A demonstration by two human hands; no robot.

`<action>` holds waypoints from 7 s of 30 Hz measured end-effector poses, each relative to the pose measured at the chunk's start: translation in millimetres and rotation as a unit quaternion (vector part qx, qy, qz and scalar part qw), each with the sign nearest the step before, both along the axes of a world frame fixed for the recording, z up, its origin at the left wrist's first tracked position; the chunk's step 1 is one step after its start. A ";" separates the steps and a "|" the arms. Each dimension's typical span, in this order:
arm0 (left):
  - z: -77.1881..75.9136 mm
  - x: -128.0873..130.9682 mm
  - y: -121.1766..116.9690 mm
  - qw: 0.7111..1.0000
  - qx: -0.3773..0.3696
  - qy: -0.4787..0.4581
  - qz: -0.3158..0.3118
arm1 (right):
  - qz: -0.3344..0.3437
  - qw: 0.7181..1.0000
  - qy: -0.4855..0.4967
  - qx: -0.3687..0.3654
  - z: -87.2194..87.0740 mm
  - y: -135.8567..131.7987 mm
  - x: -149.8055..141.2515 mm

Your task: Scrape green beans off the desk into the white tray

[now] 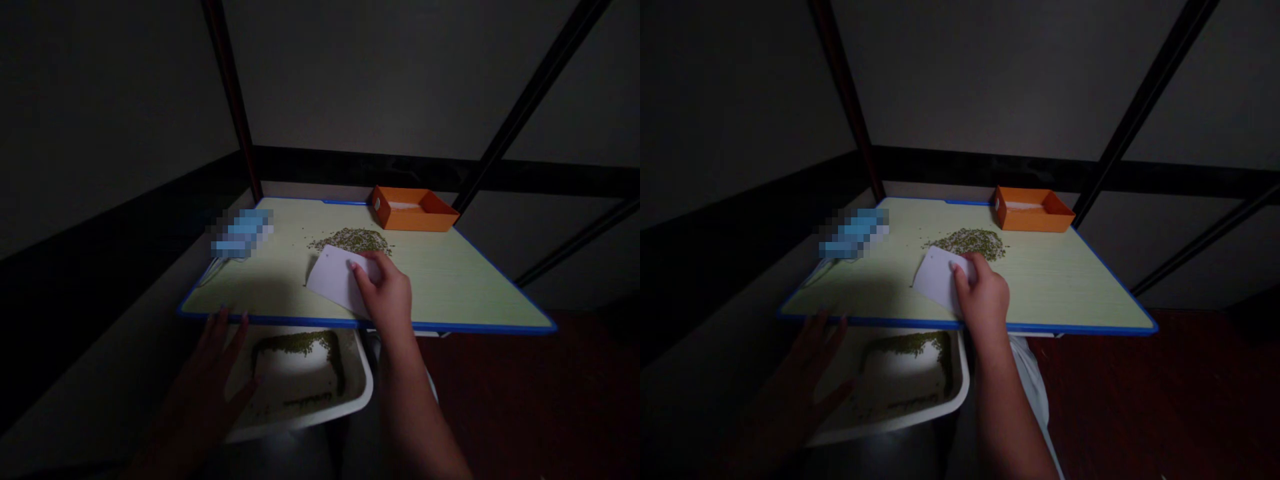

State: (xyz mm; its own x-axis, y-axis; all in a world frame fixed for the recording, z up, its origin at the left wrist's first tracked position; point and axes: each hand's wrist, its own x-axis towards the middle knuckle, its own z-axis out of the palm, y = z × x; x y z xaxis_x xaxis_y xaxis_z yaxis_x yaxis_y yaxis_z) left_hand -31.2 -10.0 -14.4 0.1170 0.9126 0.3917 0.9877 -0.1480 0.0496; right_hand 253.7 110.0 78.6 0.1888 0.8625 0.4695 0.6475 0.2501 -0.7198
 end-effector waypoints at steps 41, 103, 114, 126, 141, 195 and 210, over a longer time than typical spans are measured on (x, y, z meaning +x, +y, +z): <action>5.4 1.2 0.4 1.000 -0.004 -0.010 0.000 | 0.051 0.998 0.040 0.016 -3.5 2.0 -19.9; 4.1 0.0 0.1 0.999 -0.022 -0.023 0.001 | 0.231 0.966 0.064 0.102 -5.0 4.9 -8.6; 4.2 -1.6 -0.9 0.998 -0.041 -0.040 0.005 | -0.027 0.995 0.061 0.074 2.0 7.8 35.0; 5.4 -0.6 1.8 0.999 -0.036 -0.034 0.007 | 0.000 1.000 0.001 0.009 3.4 5.7 35.1; 4.3 -1.8 2.5 0.998 -0.039 -0.048 0.003 | 0.022 0.999 0.024 0.019 4.8 2.8 26.3; 6.3 1.5 1.4 0.997 -0.053 -0.062 0.015 | 0.055 0.996 0.067 0.032 -7.7 15.6 28.7; 4.2 0.1 1.2 0.998 -0.044 -0.052 0.009 | 0.175 0.981 0.082 0.023 -5.3 13.7 27.7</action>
State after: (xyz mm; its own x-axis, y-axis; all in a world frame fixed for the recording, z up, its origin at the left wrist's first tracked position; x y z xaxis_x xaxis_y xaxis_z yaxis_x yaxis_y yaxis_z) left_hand -31.1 -8.8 -10.3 0.0621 0.9456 0.3193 0.9790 -0.1199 0.1648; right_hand 281.4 123.6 73.2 -0.0390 0.8664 0.4979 0.3926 0.4714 -0.7897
